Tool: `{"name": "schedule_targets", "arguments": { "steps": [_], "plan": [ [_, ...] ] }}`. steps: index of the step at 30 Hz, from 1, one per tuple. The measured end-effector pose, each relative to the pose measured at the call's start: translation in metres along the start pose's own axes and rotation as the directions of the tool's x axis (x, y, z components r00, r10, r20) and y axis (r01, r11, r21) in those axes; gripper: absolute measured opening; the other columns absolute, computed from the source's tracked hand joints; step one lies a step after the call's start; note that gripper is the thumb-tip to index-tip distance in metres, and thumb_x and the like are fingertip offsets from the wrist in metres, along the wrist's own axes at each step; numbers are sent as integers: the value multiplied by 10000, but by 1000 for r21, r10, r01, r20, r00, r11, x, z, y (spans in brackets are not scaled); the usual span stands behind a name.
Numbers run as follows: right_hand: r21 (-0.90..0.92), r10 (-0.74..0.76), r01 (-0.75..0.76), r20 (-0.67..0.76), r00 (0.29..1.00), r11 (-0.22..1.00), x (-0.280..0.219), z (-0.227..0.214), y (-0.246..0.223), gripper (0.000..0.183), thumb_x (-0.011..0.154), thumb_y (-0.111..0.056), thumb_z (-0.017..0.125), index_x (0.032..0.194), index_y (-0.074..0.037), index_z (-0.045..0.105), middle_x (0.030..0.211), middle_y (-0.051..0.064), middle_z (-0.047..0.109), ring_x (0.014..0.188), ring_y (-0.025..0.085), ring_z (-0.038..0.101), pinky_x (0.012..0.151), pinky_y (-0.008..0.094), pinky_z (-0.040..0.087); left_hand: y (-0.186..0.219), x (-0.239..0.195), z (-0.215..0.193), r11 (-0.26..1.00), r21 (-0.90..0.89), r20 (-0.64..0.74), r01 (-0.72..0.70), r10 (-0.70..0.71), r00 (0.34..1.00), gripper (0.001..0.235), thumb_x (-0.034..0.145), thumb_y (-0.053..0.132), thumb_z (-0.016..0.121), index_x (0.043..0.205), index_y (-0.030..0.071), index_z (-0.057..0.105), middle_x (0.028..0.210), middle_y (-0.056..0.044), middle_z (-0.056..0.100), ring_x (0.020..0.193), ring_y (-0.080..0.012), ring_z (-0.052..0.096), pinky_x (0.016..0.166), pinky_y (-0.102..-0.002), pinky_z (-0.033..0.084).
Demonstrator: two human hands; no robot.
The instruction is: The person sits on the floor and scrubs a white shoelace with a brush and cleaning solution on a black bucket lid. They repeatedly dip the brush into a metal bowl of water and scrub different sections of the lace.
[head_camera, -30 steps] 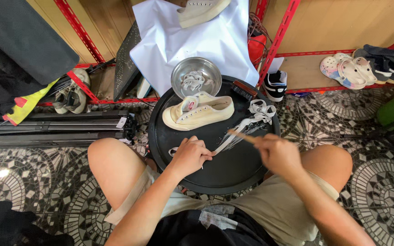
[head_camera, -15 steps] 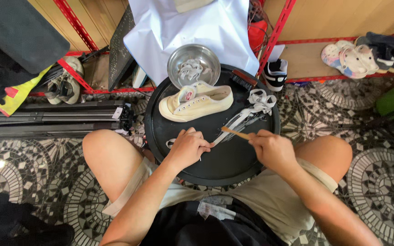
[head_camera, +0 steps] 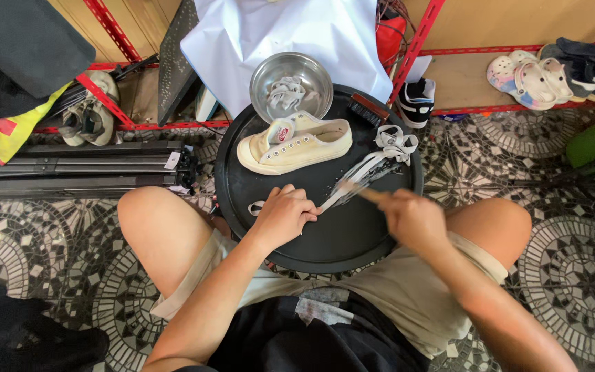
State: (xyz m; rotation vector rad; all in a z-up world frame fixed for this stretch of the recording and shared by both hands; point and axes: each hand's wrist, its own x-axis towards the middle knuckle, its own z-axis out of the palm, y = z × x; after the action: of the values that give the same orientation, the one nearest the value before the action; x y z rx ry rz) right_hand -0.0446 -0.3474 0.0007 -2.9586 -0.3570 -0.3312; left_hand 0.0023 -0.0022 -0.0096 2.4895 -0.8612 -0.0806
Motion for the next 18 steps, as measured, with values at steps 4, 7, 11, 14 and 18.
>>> {"name": "schedule_targets", "arguments": {
  "steps": [4,7,11,14,18],
  "plan": [
    [-86,120,-127,-79,990,988,5,5,20,267,1095,-300,607,979,-254,843,874,-45,734,706,339,755,645,452,637,2,1,1,1000,-4,-36,-15,15,999,196,1027,397,757,928,233,801,880,-13,632,974,-255,597,911,-445,453],
    [-56,120,-121,-15,993,991,-4,-8,-23,167,895,-358,692,846,-240,800,910,11,749,733,402,779,653,592,633,1,4,4,999,-1,-58,-38,38,998,183,1029,376,771,931,222,779,876,-12,618,947,-253,581,895,-435,455],
    [27,17,-19,59,998,999,-15,4,-28,193,992,-365,635,949,-309,815,878,-46,728,743,369,789,661,534,649,-1,-1,7,999,33,-53,-39,41,998,189,1018,414,765,935,244,754,884,-10,630,975,-259,597,904,-454,469],
    [-100,96,-99,-27,995,990,0,9,5,235,1024,-411,607,922,-285,778,871,10,708,738,388,775,653,569,631,4,0,0,999,17,-44,-38,39,998,201,1036,405,750,933,233,747,876,-7,626,966,-256,593,904,-445,461],
    [-33,85,-90,-127,988,995,8,-22,0,290,1041,-365,674,807,-219,765,846,-26,730,752,380,773,636,514,627,8,0,-5,999,5,-53,-47,48,997,185,1019,365,774,910,219,739,841,-8,623,946,-265,603,887,-451,462]
  ]
}}
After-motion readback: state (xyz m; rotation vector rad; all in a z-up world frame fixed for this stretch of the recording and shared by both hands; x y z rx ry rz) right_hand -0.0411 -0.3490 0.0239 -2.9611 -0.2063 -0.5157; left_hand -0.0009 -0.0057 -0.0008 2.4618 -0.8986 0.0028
